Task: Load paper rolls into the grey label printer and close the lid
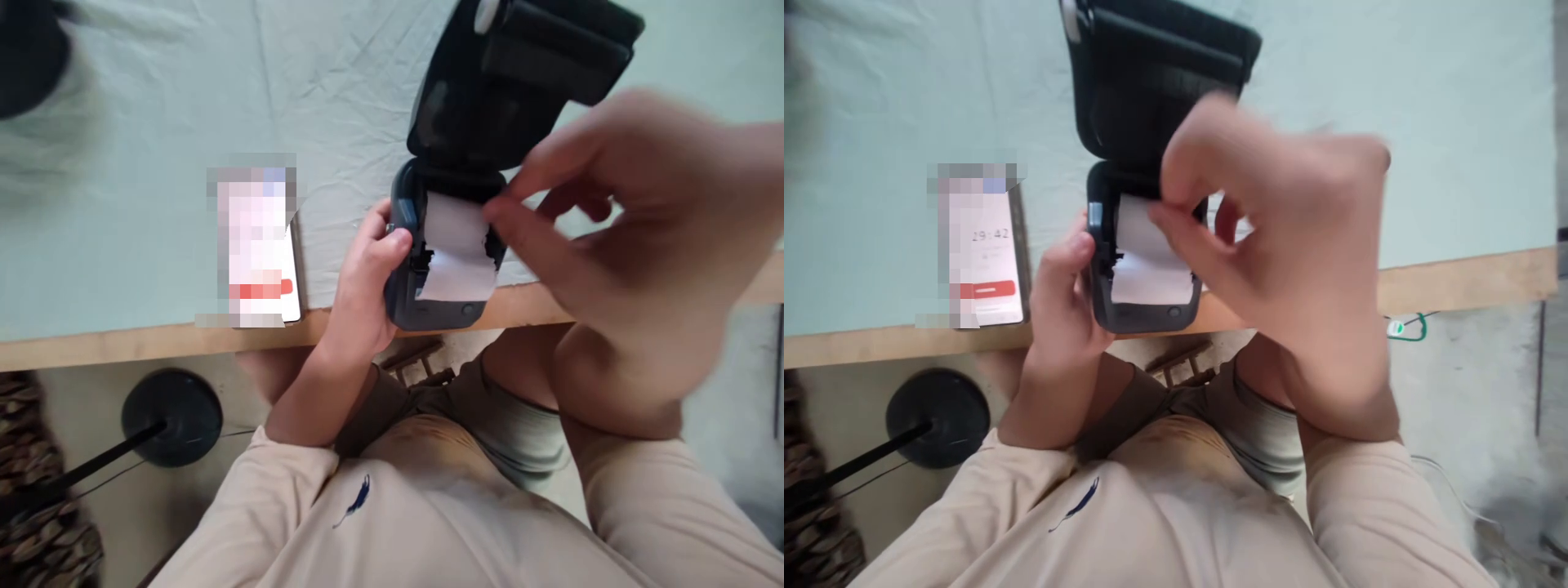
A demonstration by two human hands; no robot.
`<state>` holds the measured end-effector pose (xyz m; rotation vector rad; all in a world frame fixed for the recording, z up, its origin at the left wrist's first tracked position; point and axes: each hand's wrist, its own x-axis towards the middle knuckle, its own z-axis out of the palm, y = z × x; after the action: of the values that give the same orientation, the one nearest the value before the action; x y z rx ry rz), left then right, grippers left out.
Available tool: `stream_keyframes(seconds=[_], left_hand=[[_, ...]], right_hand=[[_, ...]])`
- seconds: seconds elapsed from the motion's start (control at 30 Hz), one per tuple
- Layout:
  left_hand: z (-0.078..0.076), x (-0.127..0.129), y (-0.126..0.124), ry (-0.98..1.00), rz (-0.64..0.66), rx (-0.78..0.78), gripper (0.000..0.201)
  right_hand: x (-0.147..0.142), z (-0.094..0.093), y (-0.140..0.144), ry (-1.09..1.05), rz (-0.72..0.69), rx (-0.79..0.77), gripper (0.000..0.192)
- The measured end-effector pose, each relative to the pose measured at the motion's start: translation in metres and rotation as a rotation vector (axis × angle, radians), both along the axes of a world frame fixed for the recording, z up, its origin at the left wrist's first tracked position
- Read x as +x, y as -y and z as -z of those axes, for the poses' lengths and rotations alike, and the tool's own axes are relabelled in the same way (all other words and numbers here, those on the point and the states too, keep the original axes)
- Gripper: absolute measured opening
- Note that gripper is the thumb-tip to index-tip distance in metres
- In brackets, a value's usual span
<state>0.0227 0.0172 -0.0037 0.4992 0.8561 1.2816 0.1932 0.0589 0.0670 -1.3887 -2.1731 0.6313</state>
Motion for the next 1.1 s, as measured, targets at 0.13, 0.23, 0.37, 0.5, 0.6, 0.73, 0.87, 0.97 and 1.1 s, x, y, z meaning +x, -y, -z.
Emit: stream_keyframes(seconds=[0.13,0.23,0.37,0.5,0.6,0.73,0.87,0.97,1.1], left_hand=[[0.001,0.000,-0.001,-0.038,0.003,-0.013,0.027],[0.002,0.002,-0.001,-0.108,-0.011,-0.018,0.032],[0.001,0.004,0.000,-0.113,-0.053,-0.026,0.025],[0.002,0.004,-0.002,-0.064,-0.058,-0.021,0.019],[0.003,0.005,-0.006,-0.019,-0.152,-0.018,0.016],[0.005,0.005,-0.009,-0.047,-0.245,-0.065,0.024],[0.004,0.003,-0.006,-0.076,-0.269,-0.074,0.025],[0.003,0.002,-0.004,-0.073,-0.244,-0.041,0.027],[0.001,0.002,-0.005,-0.049,-0.182,-0.007,0.026]], right_hand=[[0.002,0.016,0.000,0.264,-0.072,0.096,0.013],[-0.001,0.024,-0.008,0.385,-0.102,0.094,0.028],[0.000,0.019,-0.016,0.338,-0.119,0.052,0.030],[0.009,0.007,-0.016,0.016,-0.134,-0.099,0.040],[0.016,0.009,-0.014,-0.422,-0.015,-0.166,0.040],[0.027,0.025,-0.010,-0.595,0.009,-0.158,0.031],[0.039,0.043,-0.005,-0.326,-0.018,0.019,0.025],[0.044,0.057,-0.005,-0.219,0.024,0.112,0.028],[0.046,0.065,-0.001,-0.078,0.119,0.035,0.035]])
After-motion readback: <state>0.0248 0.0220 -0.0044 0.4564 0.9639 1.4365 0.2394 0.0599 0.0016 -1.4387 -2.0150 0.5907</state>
